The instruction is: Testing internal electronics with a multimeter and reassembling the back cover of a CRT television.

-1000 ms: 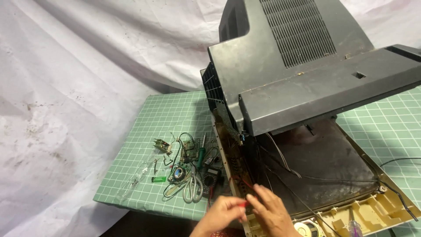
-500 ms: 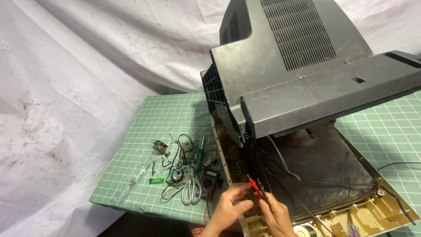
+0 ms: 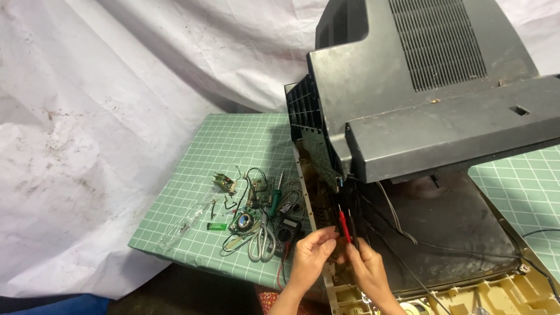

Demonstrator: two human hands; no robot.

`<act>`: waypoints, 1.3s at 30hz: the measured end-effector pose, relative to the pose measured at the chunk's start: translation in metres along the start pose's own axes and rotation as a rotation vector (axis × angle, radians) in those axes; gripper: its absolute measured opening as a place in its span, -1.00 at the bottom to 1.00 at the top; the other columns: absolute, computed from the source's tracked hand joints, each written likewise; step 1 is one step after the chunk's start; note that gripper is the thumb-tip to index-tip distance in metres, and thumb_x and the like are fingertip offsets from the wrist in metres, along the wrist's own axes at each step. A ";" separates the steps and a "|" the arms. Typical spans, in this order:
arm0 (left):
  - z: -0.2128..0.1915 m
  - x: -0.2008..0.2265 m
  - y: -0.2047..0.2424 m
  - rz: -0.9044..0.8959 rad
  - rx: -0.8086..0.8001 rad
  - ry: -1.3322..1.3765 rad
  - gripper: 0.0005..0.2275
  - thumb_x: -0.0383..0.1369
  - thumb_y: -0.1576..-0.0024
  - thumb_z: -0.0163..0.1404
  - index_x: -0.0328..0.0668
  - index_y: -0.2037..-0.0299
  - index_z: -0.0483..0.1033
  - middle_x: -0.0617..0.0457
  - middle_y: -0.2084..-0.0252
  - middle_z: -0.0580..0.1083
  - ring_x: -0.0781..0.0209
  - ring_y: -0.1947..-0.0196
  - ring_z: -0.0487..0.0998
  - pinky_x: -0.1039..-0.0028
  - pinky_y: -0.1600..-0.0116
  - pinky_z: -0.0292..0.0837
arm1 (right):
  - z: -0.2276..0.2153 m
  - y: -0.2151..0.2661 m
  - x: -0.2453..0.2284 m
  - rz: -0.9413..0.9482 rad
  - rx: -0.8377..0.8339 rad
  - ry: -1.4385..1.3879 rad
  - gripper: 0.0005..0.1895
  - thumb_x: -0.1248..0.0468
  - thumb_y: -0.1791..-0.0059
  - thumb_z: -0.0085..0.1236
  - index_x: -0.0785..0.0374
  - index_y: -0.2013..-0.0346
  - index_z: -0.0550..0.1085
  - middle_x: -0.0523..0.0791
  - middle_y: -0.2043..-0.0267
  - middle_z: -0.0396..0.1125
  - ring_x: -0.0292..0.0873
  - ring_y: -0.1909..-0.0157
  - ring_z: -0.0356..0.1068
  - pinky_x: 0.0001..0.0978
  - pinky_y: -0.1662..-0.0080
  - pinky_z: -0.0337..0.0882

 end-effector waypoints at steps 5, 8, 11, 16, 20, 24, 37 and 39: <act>0.014 -0.004 0.005 0.025 -0.080 0.053 -0.75 -0.43 -0.22 0.07 -0.34 -0.08 0.59 -0.08 0.21 0.63 0.23 0.34 0.59 0.52 0.21 0.62 | 0.004 -0.011 0.013 -0.069 -0.001 -0.107 -0.71 0.14 -0.08 0.02 0.26 0.31 0.59 -0.13 0.50 0.46 -0.25 0.42 0.40 -0.38 0.31 0.38; -0.041 -0.039 -0.011 0.150 0.129 -0.216 -0.78 -0.40 -0.20 0.05 -0.26 -0.02 0.61 -0.06 0.12 0.62 0.14 0.16 0.61 0.40 0.03 0.57 | -0.006 -0.010 0.031 -0.026 0.053 -0.172 -0.68 0.18 -0.10 -0.01 0.33 0.26 0.62 -0.02 0.47 0.58 -0.15 0.34 0.56 -0.30 0.11 0.47; -0.127 -0.120 -0.030 0.130 0.351 -0.645 -0.73 -0.31 -0.17 0.04 -0.17 -0.03 0.61 -0.08 0.00 0.60 -0.03 -0.02 0.60 0.21 -0.13 0.46 | -0.019 0.003 0.030 -0.041 0.098 -0.210 -0.67 0.17 -0.14 -0.04 0.37 0.21 0.57 -0.02 0.48 0.55 -0.12 0.31 0.57 -0.24 -0.01 0.46; -0.174 -0.237 -0.045 -0.117 0.211 -0.915 -0.64 -0.48 -0.26 -0.17 -0.38 -0.26 0.40 -0.32 -0.15 0.44 -0.29 -0.17 0.43 0.07 -0.29 0.30 | -0.028 0.026 0.020 -0.073 0.087 -0.290 -0.71 0.25 -0.19 -0.13 0.41 0.04 0.49 -0.03 0.48 0.47 -0.08 0.31 0.55 -0.20 0.02 0.55; -0.165 -0.243 -0.052 -0.255 0.132 -1.204 -0.58 -0.45 -0.23 -0.09 -0.27 -0.33 0.29 -0.21 -0.19 0.39 -0.27 -0.14 0.36 -0.09 -0.09 0.34 | -0.039 0.040 0.025 -0.051 0.129 -0.248 -0.67 0.21 -0.18 -0.11 0.41 0.02 0.51 -0.04 0.54 0.42 -0.14 0.30 0.48 -0.20 -0.03 0.45; -0.172 -0.262 -0.071 -0.373 0.154 -1.373 -0.26 -0.15 -0.18 0.17 -0.19 -0.48 0.01 -0.35 -0.45 0.02 -0.35 -0.28 0.21 -0.07 -0.23 0.30 | -0.054 0.051 0.026 -0.036 0.226 -0.233 -0.64 0.22 -0.15 -0.05 0.46 -0.02 0.54 0.01 0.55 0.41 -0.15 0.42 0.40 -0.31 0.17 0.40; -0.187 -0.294 -0.109 -0.563 0.202 -1.389 -0.02 -0.31 -0.05 0.28 -0.14 -0.55 -0.26 -0.31 -0.17 0.24 -0.31 -0.14 0.39 0.12 -0.10 0.49 | -0.070 0.082 0.047 -0.037 0.298 -0.159 -0.62 0.14 -0.09 -0.01 0.38 0.06 0.60 0.00 0.62 0.50 -0.16 0.45 0.48 -0.39 0.14 0.38; -0.190 -0.313 -0.114 -0.575 0.240 -1.409 -0.20 -0.55 -0.16 0.04 -0.16 -0.55 -0.24 -0.44 -0.20 0.27 -0.29 -0.09 0.47 0.17 0.00 0.58 | -0.067 0.087 0.038 -0.049 0.296 -0.132 -0.65 0.15 -0.08 0.00 0.33 0.12 0.64 -0.07 0.60 0.49 -0.20 0.45 0.41 -0.36 0.18 0.36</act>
Point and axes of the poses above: each hand's wrist, its own y-axis away from the middle knuckle, its own z-axis out of the palm, x = y × z, the point moved 10 cm from there along -y, towards the middle knuckle
